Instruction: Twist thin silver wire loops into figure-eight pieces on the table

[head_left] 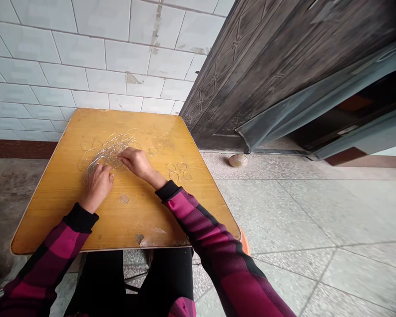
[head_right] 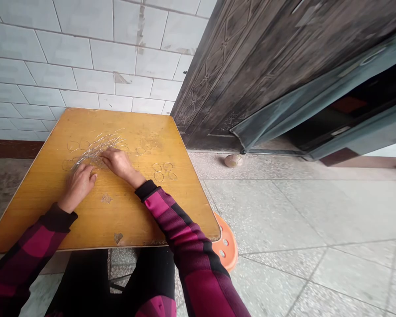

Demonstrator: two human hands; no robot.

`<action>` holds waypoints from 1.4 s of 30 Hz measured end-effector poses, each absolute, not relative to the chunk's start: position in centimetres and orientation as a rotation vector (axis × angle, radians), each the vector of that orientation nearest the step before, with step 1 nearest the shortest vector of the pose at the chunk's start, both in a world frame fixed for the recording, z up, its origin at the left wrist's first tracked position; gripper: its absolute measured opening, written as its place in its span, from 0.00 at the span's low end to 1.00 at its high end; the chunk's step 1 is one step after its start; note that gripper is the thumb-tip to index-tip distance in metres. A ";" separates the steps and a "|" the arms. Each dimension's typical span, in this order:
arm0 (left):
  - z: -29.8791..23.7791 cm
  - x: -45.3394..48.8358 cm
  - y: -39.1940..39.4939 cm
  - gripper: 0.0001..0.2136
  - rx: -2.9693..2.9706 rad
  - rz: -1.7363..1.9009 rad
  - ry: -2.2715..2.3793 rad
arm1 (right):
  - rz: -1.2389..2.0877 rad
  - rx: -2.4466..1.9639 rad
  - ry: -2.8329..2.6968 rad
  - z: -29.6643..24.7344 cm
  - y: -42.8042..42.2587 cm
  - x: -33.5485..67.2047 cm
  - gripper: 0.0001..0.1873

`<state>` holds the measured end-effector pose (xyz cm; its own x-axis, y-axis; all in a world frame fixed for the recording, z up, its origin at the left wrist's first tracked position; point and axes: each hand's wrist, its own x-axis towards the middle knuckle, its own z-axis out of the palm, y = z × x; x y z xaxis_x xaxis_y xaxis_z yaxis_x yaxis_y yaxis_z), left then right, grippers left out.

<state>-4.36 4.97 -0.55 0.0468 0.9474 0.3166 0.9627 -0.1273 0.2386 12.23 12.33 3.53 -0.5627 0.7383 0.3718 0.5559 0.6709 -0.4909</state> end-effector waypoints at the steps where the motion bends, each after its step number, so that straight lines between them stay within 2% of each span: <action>1: -0.5 -4.4 5.0 0.10 -2.244 -0.637 -2.056 | 0.495 -0.959 -2.236 3.9 12.3 12.4 0.10; 4: -0.4 -4.4 5.0 0.10 -2.256 -0.656 -2.062 | 0.809 -0.934 -1.896 5.2 11.9 13.0 0.10; 9: 0.0 -4.2 4.9 0.09 -2.301 -0.828 -2.033 | 1.345 -0.932 -1.522 6.4 9.7 15.3 0.15; 14: 0.5 -3.5 4.5 0.08 -2.504 -1.395 -1.918 | 1.571 -1.014 -1.375 4.3 6.5 17.5 0.19; 18: 0.8 -3.0 4.0 0.09 -2.537 -1.735 -1.989 | 1.649 -1.025 -1.374 2.6 4.7 18.5 0.18; 25: 0.6 -2.1 3.3 0.19 -2.537 -1.567 -1.628 | 1.827 -0.954 -1.241 1.3 3.0 18.0 0.17; 32: -0.3 -1.5 3.0 0.16 -2.604 -1.623 -1.778 | 1.963 -0.909 -1.242 1.2 1.8 17.3 0.17; 37: -0.3 -1.8 3.3 0.25 -2.596 -1.657 -1.784 | 1.964 -0.941 -1.279 1.1 1.9 17.5 0.17; 42: -0.4 -1.9 3.4 0.16 -2.576 -1.532 -1.721 | 1.983 -0.937 -1.320 0.6 2.0 17.4 0.17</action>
<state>-1.89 3.37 -0.39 0.1329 0.8611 0.4908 0.5870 -0.4674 0.6611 17.45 2.01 0.59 -0.5895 0.7721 -0.2373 -0.0791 -0.3475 -0.9343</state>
